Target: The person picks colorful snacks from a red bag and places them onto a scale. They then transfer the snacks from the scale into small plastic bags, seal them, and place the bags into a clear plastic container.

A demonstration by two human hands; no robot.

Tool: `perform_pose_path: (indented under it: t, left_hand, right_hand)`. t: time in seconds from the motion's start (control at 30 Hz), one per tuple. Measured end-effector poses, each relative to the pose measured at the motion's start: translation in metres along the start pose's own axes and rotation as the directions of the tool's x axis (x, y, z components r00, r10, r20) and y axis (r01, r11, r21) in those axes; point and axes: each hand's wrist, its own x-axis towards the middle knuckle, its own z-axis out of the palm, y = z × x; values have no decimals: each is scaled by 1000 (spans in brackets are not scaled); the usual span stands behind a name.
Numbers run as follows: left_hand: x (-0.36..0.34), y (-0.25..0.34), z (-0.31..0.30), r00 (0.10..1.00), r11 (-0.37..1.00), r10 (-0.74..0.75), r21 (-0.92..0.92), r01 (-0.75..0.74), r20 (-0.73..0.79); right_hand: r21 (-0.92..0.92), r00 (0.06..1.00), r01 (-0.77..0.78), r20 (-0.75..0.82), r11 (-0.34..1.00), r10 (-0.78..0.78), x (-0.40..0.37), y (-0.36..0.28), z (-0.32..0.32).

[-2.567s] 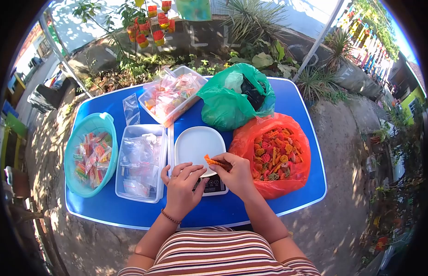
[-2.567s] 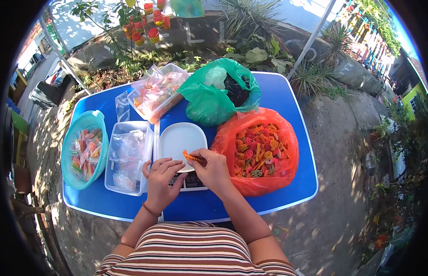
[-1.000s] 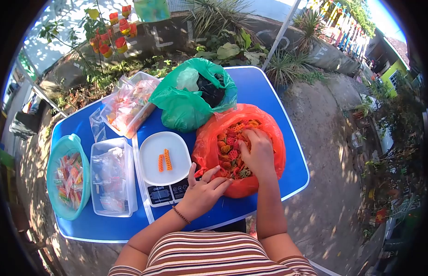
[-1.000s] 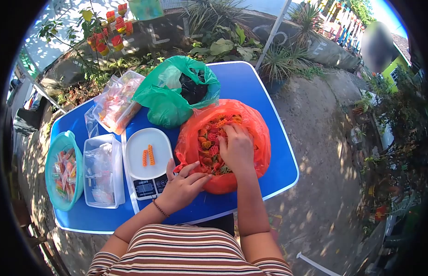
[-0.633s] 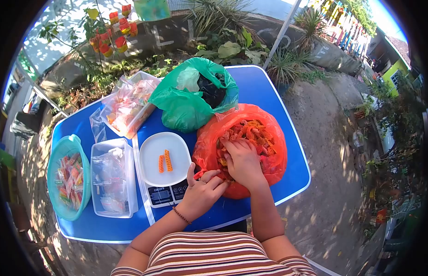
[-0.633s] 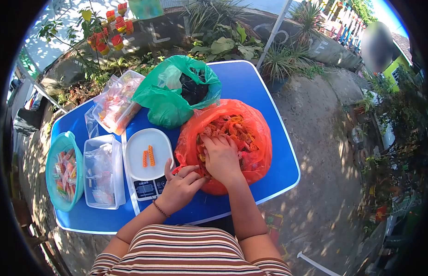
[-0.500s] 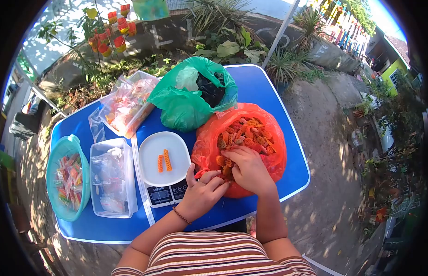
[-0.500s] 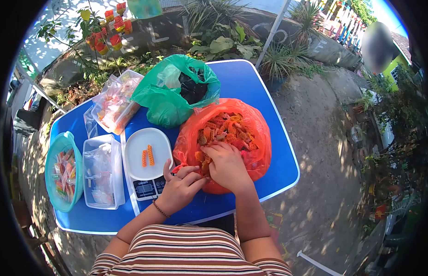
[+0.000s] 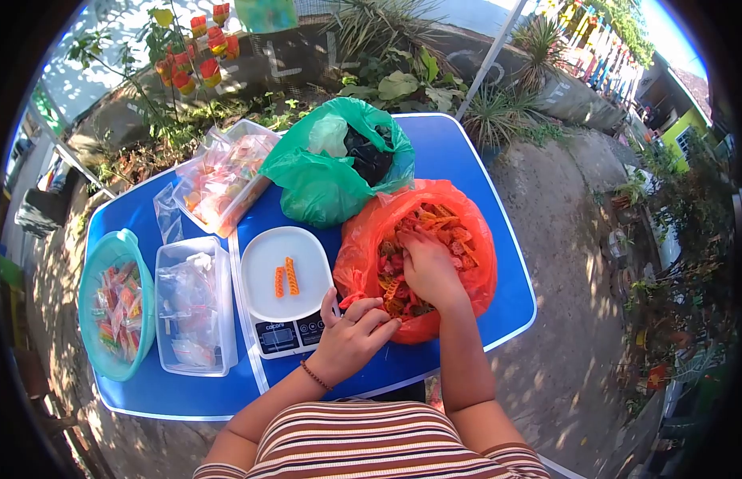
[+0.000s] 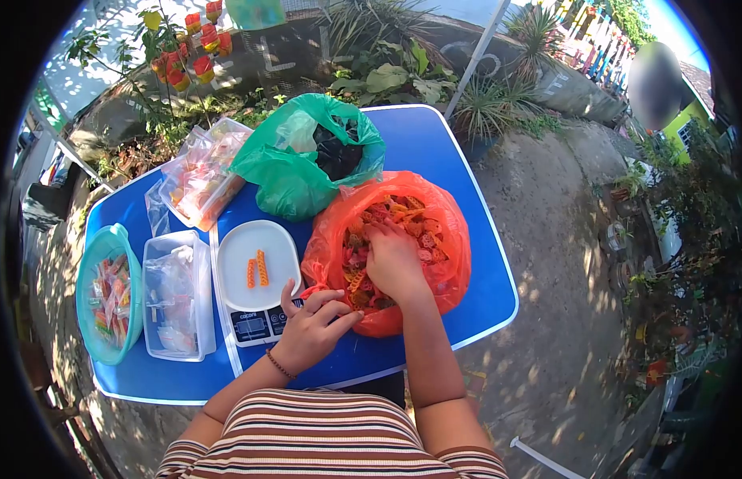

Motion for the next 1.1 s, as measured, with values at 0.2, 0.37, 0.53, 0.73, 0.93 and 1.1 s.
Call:
perform_pose_path:
  t: [0.2, 0.37, 0.53, 0.73, 0.93, 1.1]
  left_hand:
    - [0, -1, 1, 1000, 1000, -2, -8, 2, 1]
    - [-2, 0, 0, 1000, 1000, -6, -22, 6, -6]
    - [1, 0, -1, 1000, 999, -12, -35, 12, -10]
    - [0, 0, -4, 1000, 999, -14, -37, 14, -9]
    - [-2, 2, -3, 1000, 999, -2, -52, 2, 4]
    - [-1, 2, -3, 1000, 999, -7, -38, 7, -2]
  right_hand:
    - [147, 979, 24, -206, 989, 7, -21, -11, -23]
    - [-185, 844, -533, -189, 826, 502, -30, 21, -43]
    - [-158, 902, -382, -279, 911, 329, -35, 15, -39]
    - [246, 878, -347, -254, 905, 405, -35, 21, -47]
    - [8, 955, -242, -177, 970, 240, 15, 46, -40]
    - [-446, 957, -270, -31, 853, 287, 35, 52, -19]
